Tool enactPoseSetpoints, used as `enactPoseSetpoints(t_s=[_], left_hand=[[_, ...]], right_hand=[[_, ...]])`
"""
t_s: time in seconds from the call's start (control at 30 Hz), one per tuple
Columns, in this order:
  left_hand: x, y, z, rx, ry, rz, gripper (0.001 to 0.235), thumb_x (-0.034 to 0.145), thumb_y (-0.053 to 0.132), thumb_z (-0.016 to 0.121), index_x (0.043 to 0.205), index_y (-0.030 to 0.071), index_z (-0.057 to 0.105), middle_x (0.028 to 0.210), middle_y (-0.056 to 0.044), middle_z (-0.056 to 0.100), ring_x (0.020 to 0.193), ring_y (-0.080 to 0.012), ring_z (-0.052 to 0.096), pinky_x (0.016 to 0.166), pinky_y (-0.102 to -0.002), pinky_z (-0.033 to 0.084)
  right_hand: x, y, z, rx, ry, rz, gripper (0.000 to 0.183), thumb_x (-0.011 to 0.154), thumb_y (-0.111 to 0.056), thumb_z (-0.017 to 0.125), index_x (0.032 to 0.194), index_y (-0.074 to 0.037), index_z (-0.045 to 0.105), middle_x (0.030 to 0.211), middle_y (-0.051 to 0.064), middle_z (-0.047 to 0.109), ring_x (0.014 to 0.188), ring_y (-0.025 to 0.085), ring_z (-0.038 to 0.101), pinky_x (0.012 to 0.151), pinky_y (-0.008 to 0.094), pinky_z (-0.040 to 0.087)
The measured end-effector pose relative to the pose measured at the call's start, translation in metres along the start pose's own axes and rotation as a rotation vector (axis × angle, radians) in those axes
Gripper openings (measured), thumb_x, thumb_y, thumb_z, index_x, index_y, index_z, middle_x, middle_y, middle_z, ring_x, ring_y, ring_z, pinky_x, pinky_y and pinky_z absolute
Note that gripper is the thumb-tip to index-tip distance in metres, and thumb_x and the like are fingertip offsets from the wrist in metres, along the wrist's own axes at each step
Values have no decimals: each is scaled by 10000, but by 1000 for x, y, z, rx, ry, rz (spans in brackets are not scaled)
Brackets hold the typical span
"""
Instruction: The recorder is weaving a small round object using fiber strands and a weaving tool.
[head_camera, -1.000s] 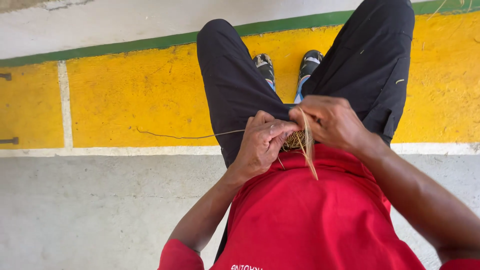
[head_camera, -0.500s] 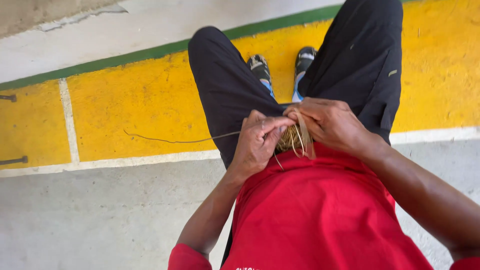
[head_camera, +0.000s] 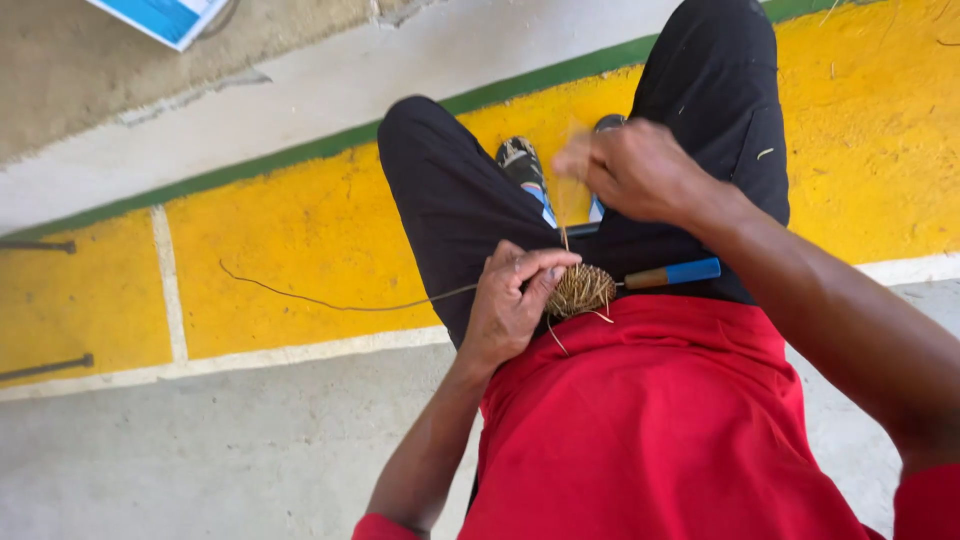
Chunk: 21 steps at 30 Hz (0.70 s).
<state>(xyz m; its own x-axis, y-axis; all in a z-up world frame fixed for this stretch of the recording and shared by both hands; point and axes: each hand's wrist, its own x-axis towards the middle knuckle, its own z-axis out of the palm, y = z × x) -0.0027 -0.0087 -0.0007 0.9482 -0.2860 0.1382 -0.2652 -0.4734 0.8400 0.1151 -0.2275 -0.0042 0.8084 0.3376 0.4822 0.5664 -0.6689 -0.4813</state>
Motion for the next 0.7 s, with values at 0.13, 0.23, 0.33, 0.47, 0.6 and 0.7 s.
enactPoseSetpoints(t_s=[0.13, 0.23, 0.33, 0.47, 0.6, 0.7], left_hand=[[7, 1, -2, -50, -75, -93, 163, 989, 186, 695, 1124, 201, 784, 802, 22, 618, 821, -158, 508, 805, -305, 464], [4, 1, -2, -49, -94, -87, 171, 988, 206, 683, 1127, 202, 784, 800, 20, 606, 827, -160, 507, 809, -308, 464], [3, -1, 0, -31, -88, -31, 171, 996, 216, 671, 1127, 198, 779, 798, 22, 609, 827, -167, 506, 837, -316, 453], [6, -2, 1, -32, -68, -18, 178, 999, 197, 639, 1127, 194, 762, 825, 35, 669, 830, -162, 518, 854, -318, 440], [10, -9, -2, 30, -131, -110, 183, 1030, 192, 649, 1153, 173, 782, 768, -46, 655, 820, -188, 574, 876, -342, 442], [13, -7, -7, -560, -201, -233, 288, 1010, 156, 572, 1291, 92, 560, 1094, -37, 730, 1084, -144, 699, 958, -337, 531]], right_hand=[[-31, -46, -26, 383, -320, -7, 197, 992, -199, 593, 950, -23, 671, 759, 122, 648, 642, 335, 654, 575, 441, 513], [-49, -45, -12, 359, -175, -50, 177, 963, -182, 627, 914, -17, 664, 764, 121, 634, 660, 320, 648, 583, 415, 519], [-41, -29, 3, 161, -163, 54, 266, 983, -162, 667, 768, -22, 600, 679, 107, 574, 589, 288, 601, 582, 412, 498], [-10, -14, 13, -32, 41, -165, 259, 949, -107, 695, 745, -47, 548, 721, 88, 576, 679, 279, 635, 615, 413, 509], [-10, -5, 24, -70, 14, -306, 246, 909, -91, 711, 729, -43, 550, 721, 87, 592, 665, 281, 630, 633, 418, 520], [2, -8, -3, 213, -33, 15, 160, 1042, -149, 713, 926, -44, 680, 869, 78, 705, 759, 189, 669, 676, 355, 547]])
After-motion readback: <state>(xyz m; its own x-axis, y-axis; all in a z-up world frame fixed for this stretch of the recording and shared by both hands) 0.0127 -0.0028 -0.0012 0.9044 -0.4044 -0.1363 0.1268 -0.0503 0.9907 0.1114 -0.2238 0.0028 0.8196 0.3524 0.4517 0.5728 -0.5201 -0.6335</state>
